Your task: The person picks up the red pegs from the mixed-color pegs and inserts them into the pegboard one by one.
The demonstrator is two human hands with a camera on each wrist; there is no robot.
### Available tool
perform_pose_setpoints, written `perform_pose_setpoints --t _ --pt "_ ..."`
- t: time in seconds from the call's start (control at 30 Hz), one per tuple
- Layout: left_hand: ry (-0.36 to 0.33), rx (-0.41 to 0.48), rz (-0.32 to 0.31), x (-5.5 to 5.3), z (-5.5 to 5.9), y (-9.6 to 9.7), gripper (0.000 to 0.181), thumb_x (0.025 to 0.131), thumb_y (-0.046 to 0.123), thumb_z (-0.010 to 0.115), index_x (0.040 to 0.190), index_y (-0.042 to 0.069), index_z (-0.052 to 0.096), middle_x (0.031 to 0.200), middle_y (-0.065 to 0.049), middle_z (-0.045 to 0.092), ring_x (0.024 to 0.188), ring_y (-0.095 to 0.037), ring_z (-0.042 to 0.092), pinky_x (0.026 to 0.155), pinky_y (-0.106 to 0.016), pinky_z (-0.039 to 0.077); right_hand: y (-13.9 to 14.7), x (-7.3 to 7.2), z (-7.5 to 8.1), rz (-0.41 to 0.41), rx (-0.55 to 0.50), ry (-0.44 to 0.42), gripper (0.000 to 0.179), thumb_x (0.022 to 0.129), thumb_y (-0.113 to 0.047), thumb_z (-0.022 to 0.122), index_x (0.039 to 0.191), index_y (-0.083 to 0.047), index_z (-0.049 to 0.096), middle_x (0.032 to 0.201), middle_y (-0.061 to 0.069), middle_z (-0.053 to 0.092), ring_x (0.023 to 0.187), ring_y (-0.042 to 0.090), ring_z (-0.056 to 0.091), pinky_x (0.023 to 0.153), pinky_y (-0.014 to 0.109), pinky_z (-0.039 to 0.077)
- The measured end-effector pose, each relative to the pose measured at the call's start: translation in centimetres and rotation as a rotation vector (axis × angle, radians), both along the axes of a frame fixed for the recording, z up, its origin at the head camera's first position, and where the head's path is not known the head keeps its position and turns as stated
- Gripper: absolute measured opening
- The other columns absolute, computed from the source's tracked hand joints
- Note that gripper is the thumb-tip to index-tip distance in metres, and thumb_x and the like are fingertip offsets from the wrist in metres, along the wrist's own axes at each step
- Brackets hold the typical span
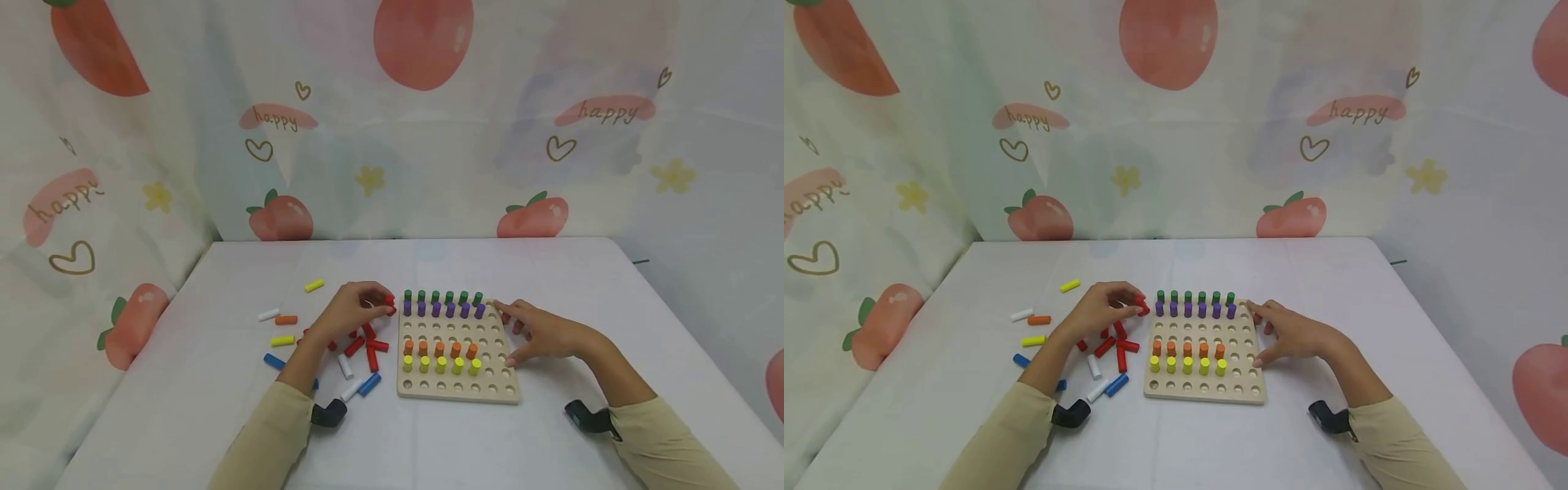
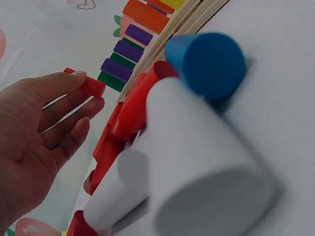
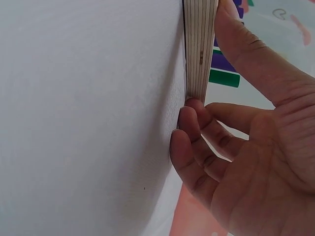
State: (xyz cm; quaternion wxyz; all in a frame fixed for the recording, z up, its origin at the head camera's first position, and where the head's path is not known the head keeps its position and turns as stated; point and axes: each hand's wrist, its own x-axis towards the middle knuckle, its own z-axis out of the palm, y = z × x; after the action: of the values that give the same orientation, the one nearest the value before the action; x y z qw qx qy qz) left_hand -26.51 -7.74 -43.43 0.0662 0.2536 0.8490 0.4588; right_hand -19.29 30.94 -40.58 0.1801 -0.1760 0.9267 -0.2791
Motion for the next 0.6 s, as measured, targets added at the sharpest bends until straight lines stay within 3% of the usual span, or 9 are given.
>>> perform_pose_setpoints --t 0.2,0.4,0.6 --pt "-0.008 0.004 -0.015 0.2 -0.3 0.6 0.025 0.095 0.017 0.079 0.119 0.017 0.074 0.104 0.01 0.072 0.096 -0.012 0.066 0.089 -0.03 0.055 -0.2 0.1 0.3 0.0 0.005 -0.001 0.109 0.077 -0.035 0.093 0.159 0.003 0.032 0.125 0.009 0.048 0.105 0.026 0.049 0.081 0.032 0.053" --pt "-0.065 0.017 -0.036 0.5 -0.8 1.3 0.025 0.095 0.018 0.079 0.119 0.018 0.075 0.104 0.011 0.073 0.098 -0.012 0.066 0.091 -0.032 0.054 -0.3 0.1 0.3 -0.004 0.003 -0.017 0.108 0.078 -0.034 0.092 0.159 0.003 0.03 0.127 0.01 0.048 0.106 0.026 0.048 0.081 0.033 0.053" --pt "-0.031 -0.013 -0.038 0.5 -1.0 1.7 0.025 0.095 0.018 0.079 0.119 0.016 0.076 0.104 0.013 0.073 0.1 -0.012 0.065 0.093 -0.032 0.053 -0.2 0.0 0.0 -0.013 -0.012 -0.023 0.107 0.078 -0.033 0.093 0.159 0.002 0.031 0.125 0.01 0.048 0.106 0.027 0.048 0.081 0.034 0.053"
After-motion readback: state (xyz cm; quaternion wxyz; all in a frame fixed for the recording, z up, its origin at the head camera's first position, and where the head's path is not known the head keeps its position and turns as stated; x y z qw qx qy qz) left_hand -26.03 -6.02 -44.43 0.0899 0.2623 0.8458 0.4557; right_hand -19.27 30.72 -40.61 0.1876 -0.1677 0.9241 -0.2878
